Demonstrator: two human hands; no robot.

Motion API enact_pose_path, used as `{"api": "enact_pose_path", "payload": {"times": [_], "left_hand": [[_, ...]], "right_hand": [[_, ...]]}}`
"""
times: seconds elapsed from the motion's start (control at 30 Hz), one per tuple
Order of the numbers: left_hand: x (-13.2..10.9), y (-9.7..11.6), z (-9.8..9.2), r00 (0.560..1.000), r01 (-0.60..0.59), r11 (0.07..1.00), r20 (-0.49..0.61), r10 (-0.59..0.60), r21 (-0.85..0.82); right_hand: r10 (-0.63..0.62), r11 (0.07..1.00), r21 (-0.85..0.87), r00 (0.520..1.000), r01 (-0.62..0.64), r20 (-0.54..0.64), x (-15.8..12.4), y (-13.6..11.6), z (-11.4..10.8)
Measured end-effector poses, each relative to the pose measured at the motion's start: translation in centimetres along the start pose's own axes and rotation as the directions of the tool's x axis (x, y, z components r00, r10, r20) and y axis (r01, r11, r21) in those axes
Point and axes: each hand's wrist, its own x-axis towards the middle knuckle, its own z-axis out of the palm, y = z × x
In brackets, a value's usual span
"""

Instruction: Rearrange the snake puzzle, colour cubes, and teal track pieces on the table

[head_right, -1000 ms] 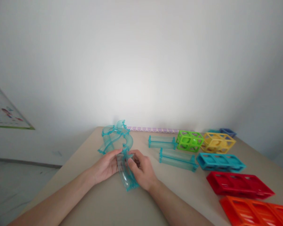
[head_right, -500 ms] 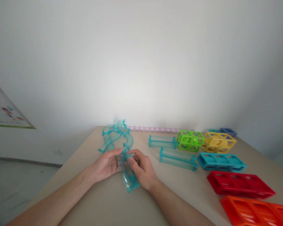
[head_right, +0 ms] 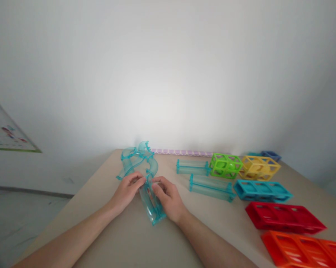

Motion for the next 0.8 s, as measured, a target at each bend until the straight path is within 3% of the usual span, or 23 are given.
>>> {"api": "enact_pose_path", "payload": {"times": [0.37,0.47,0.53,0.6,0.7,0.8], "left_hand": [[-0.1,0.5,-0.1,0.996,-0.074,0.985,0.051,0.067,0.154],[-0.3,0.4,-0.1,0.993,-0.115,0.978,0.047,0.109,0.176],[-0.4,0.2,-0.2,0.988,-0.149,0.971,0.063,0.139,0.186],[-0.5,0.0,-0.2,0.981,-0.186,0.964,0.093,0.171,0.191],[-0.6,-0.4,-0.2,0.969,-0.23,0.953,0.135,0.206,0.197],[-0.6,-0.6,-0.3,0.965,-0.236,0.946,0.166,0.202,0.22]], "right_hand": [[0.019,0.999,-0.029,0.999,-0.019,0.027,0.1,-0.2,0.1],[-0.021,0.981,-0.191,1.0,0.025,0.019,0.0,-0.9,-0.3],[-0.105,0.906,-0.408,0.994,0.11,0.034,-0.2,-1.6,-0.7],[-0.209,0.769,-0.602,0.974,0.216,0.083,-0.4,-2.2,-1.1],[-0.317,0.601,-0.729,0.935,0.326,0.157,-0.7,-2.8,-1.4],[-0.336,0.507,-0.784,0.92,0.357,0.202,-1.0,-3.2,-1.4]]}}
